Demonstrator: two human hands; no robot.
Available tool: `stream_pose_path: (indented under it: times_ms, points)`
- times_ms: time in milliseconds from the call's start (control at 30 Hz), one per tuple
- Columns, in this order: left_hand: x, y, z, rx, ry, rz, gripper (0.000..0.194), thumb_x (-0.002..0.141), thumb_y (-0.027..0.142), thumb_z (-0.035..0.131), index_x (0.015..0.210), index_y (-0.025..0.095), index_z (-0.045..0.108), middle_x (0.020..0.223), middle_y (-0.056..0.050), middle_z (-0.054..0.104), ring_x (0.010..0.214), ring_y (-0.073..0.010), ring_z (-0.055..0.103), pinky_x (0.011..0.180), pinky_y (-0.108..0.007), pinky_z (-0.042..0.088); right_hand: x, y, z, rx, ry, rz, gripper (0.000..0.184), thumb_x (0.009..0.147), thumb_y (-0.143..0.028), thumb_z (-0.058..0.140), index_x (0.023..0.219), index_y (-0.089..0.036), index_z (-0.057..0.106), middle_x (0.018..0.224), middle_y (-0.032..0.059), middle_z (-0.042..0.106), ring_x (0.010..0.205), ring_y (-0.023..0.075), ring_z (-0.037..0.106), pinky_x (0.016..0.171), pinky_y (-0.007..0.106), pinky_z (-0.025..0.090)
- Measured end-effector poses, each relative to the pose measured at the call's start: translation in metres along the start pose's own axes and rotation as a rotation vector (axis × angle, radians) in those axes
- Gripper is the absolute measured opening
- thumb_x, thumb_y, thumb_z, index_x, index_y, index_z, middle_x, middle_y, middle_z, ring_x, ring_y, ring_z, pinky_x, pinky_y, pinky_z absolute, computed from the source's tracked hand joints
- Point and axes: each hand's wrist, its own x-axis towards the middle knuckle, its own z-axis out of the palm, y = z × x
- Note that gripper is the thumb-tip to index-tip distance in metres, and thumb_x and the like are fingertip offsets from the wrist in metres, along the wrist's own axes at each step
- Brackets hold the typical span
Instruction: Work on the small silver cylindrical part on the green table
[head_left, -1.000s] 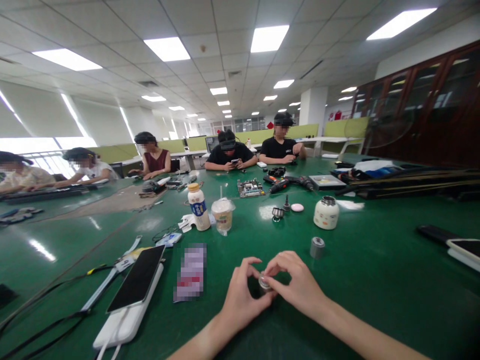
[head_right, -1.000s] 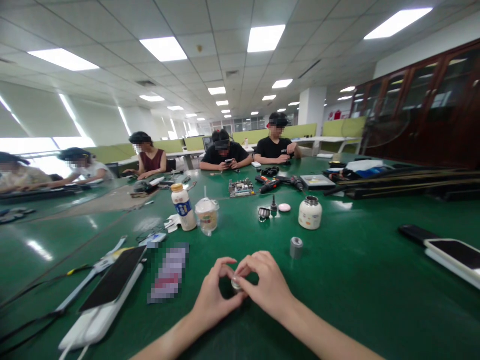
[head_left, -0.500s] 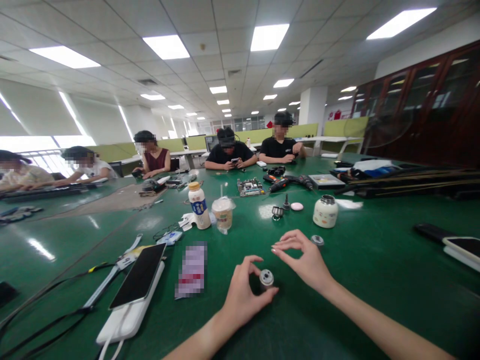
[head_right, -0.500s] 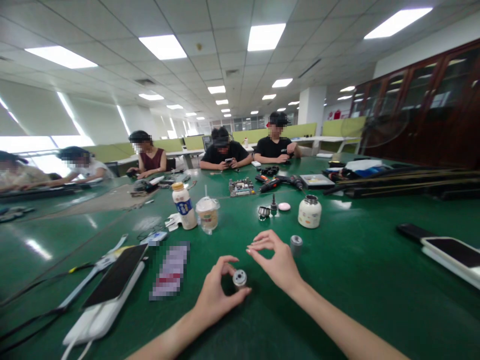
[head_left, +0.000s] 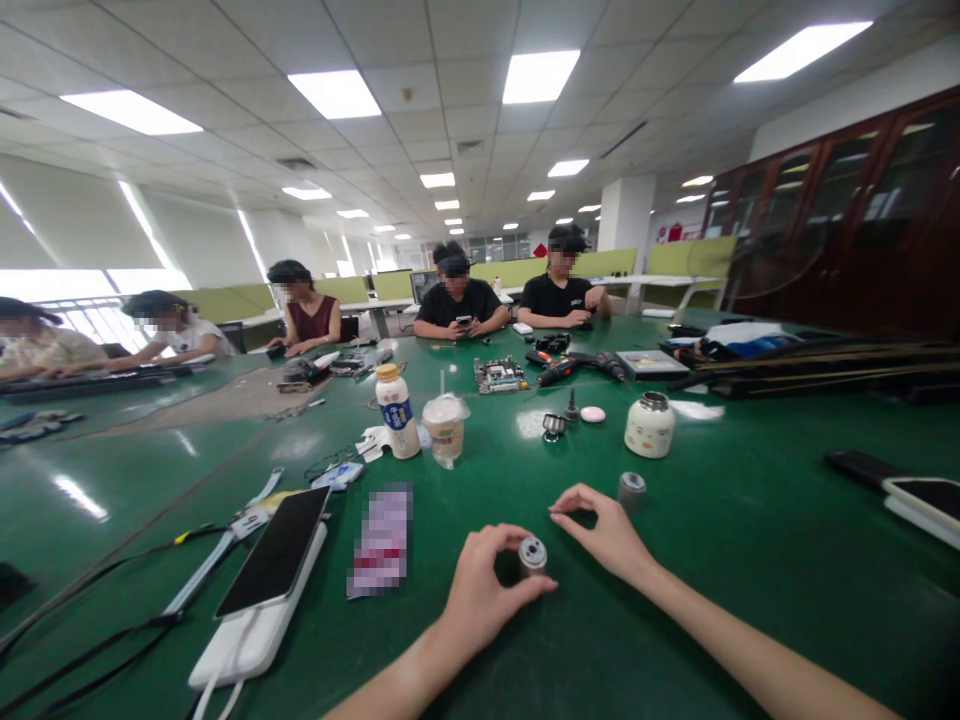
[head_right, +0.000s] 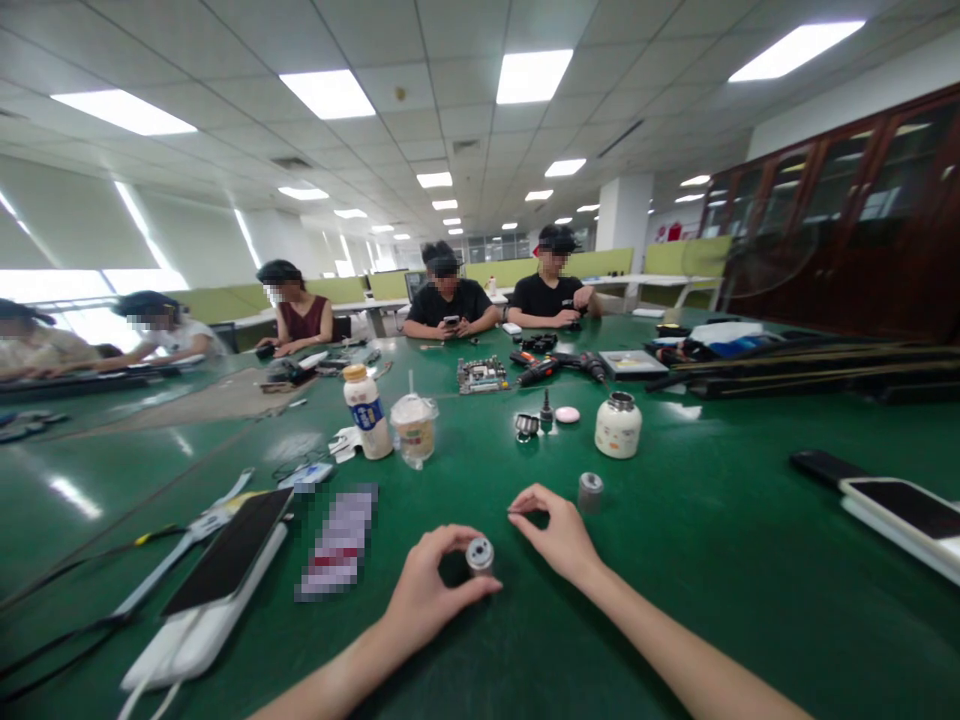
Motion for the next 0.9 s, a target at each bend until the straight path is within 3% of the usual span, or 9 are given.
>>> stream_pose_path:
  times_ms: [133,300,700,900]
  points:
    - [0.000,0.000,0.000,-0.008,-0.013,-0.005,0.037,0.065,0.038,0.085,0.097,0.025,0.070,0.094,-0.002,0.074,0.088,-0.0247,0.066,0.081,-0.036,0.050,0.000,-0.032,0.001,0.181,0.001,-0.014,0.017,0.082,-0.030,0.070,0.088,-0.021,0.057,0.087,0.0042,0.075,0.089,0.0220,0.072,0.084,0.037,0.055]
    - [0.000,-0.003,0.001,0.006,0.011,-0.009,0.042,0.064,0.039,0.086,0.100,0.024,0.070,0.095,-0.003,0.074,0.089,-0.0256,0.066,0.081,-0.036,0.051,-0.006,-0.059,0.003,0.184,-0.149,-0.045,0.009,0.082,-0.022,0.069,0.088,-0.021,0.061,0.087,0.0018,0.072,0.088,0.0199,0.070,0.084,0.035,0.054]
    - [0.001,0.000,0.000,0.006,-0.010,0.005,0.036,0.067,0.037,0.084,0.096,0.025,0.069,0.093,-0.001,0.074,0.089,-0.0245,0.066,0.080,-0.035,0.049,-0.010,-0.063,0.002,-0.052,-0.211,-0.115,0.008,0.082,-0.017,0.066,0.080,-0.024,0.068,0.081,-0.0009,0.071,0.083,0.0207,0.065,0.079,0.034,0.047]
    - [0.001,0.000,-0.001,0.027,-0.014,0.014,0.037,0.066,0.036,0.085,0.098,0.025,0.070,0.095,-0.002,0.074,0.090,-0.0252,0.066,0.080,-0.035,0.048,-0.013,-0.063,0.006,-0.057,-0.128,-0.028,0.010,0.077,-0.021,0.073,0.082,-0.022,0.064,0.075,-0.0021,0.068,0.078,0.0205,0.065,0.075,0.033,0.047]
